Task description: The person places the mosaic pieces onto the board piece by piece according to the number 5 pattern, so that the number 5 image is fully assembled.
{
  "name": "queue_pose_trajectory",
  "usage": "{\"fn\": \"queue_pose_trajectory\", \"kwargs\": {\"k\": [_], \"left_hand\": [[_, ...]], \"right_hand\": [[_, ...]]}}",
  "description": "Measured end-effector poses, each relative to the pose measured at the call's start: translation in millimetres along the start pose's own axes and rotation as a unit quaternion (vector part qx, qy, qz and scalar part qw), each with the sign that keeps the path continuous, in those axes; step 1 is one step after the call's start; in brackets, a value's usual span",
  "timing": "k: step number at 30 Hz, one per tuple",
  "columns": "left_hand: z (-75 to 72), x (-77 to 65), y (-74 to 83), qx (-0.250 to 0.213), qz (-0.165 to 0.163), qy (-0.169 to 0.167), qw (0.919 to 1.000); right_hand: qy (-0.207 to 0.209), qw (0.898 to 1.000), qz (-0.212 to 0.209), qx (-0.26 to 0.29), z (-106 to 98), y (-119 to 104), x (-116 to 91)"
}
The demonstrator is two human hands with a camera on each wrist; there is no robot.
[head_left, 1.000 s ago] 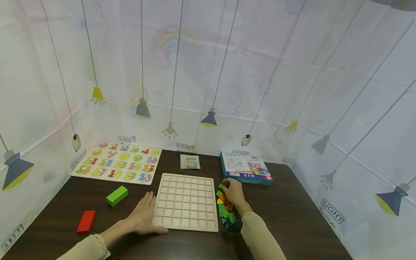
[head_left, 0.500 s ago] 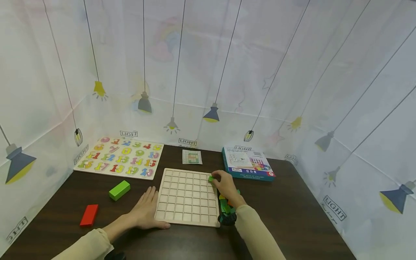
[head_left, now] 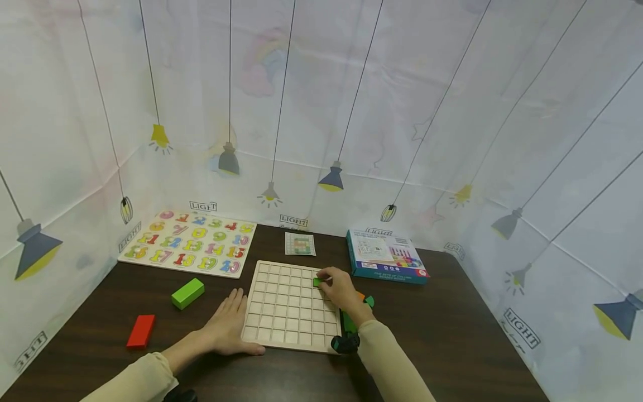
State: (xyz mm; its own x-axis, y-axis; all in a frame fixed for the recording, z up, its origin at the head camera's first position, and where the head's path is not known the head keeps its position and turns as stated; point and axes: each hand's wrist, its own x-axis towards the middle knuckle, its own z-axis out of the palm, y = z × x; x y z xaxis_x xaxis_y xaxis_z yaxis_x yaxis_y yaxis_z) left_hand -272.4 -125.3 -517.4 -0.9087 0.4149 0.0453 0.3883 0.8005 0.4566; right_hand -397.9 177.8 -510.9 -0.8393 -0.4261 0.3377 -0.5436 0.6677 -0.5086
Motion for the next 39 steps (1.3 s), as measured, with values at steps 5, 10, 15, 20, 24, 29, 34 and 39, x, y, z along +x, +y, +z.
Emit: {"fn": "queue_pose_trajectory", "kwargs": {"k": [5,10,15,20,24,29,34,39], "left_hand": [[0.3,0.3,0.6,-0.004,0.004,-0.001,1.0000],[1.2,0.5,1.2,0.002,0.007,0.004,1.0000],[0.5,-0.6,3.4,0.008,-0.003,-0.004,1.0000],[-2.9,-1.4,4.6,0.010,-0.007,-0.003,0.9999],[-3.7,0.4,2.4,0.016,-0.006,-0.002,0.9999],[-1.0,3.1,-3.0,0.016,-0.009,-0.001,0.9998],[3.2,2.8,-6.5,0.016,-0.006,0.010,0.9998],[1.9,1.1,-4.8,0.012,-0.003,0.010,0.9999]], "right_hand": [[-0.003,1.000,0.011,-0.007,-0.7,-0.8,-1.7],[-0.003,1.000,0.021,-0.009,-0.8,0.6,-1.8],[-0.012,1.000,0.018,-0.002,-3.6,1.8,-2.3],[-0.001,0.999,0.035,-0.001,-17.1,5.7,-4.5],[0.019,0.999,0.046,0.002,-32.2,11.0,-7.7],[0.020,0.997,0.070,-0.008,-44.2,18.8,-13.4],[0.010,0.995,0.099,-0.022,-46.0,25.1,-19.7],[0.000,0.994,0.112,-0.018,-43.9,29.0,-25.2]]}}
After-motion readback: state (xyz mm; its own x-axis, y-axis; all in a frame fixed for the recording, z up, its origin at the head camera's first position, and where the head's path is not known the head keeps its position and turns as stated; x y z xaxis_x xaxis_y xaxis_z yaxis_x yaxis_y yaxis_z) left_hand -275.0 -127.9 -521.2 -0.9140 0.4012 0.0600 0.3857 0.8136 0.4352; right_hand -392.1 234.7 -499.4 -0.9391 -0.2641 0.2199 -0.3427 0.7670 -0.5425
